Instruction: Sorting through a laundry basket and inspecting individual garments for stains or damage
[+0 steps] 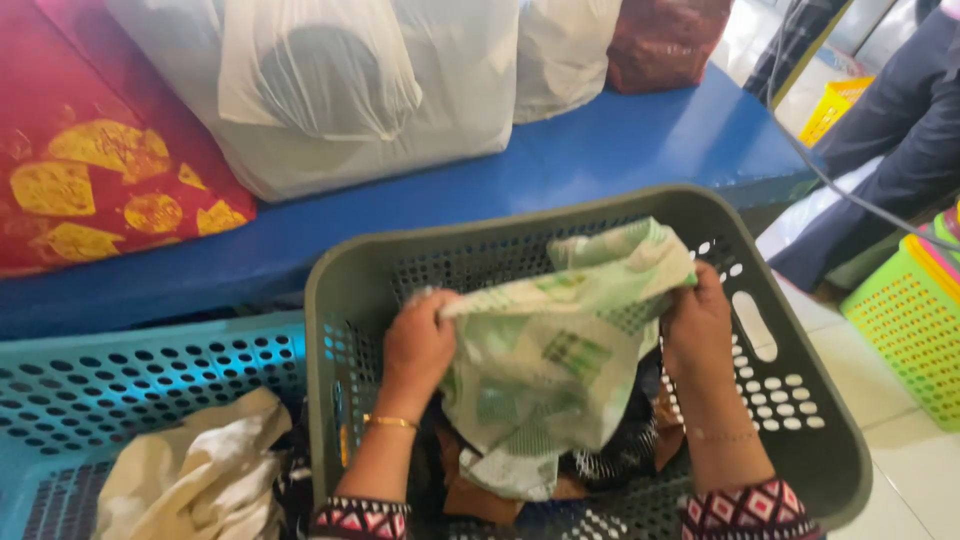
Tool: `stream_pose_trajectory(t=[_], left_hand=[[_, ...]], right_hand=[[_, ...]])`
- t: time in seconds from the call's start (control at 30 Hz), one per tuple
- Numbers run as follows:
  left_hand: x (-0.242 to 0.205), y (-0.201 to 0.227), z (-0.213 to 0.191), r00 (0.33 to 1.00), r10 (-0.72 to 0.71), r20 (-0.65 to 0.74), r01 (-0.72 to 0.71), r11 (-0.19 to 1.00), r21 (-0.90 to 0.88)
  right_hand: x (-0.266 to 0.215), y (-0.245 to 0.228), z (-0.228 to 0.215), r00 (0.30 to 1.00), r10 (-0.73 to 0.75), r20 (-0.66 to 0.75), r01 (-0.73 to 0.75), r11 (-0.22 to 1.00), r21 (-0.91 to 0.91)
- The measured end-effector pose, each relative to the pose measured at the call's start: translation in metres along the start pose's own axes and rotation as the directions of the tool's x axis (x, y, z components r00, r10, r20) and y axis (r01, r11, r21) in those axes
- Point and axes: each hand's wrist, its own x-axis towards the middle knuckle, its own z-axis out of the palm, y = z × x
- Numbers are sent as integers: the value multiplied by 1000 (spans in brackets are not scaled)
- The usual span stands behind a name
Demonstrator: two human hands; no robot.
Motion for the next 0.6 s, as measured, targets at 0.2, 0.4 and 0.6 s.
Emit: stream_pose_trajectory(t=[0.2,0.4,0.6], left_hand=[[-7,41,-31,925,-47,-376,-234,709,-665],[2,20,-9,912,-164,376,318,-297,-900],[-4,28,-23,950,11,311,296,-337,-894]], right_hand=[[-34,-75,0,956,-281,90,288,955,-74],[-86,-21,-35,785,34,618,338,813,-474],[-92,-25,1,578,503,642,297,603,-740]])
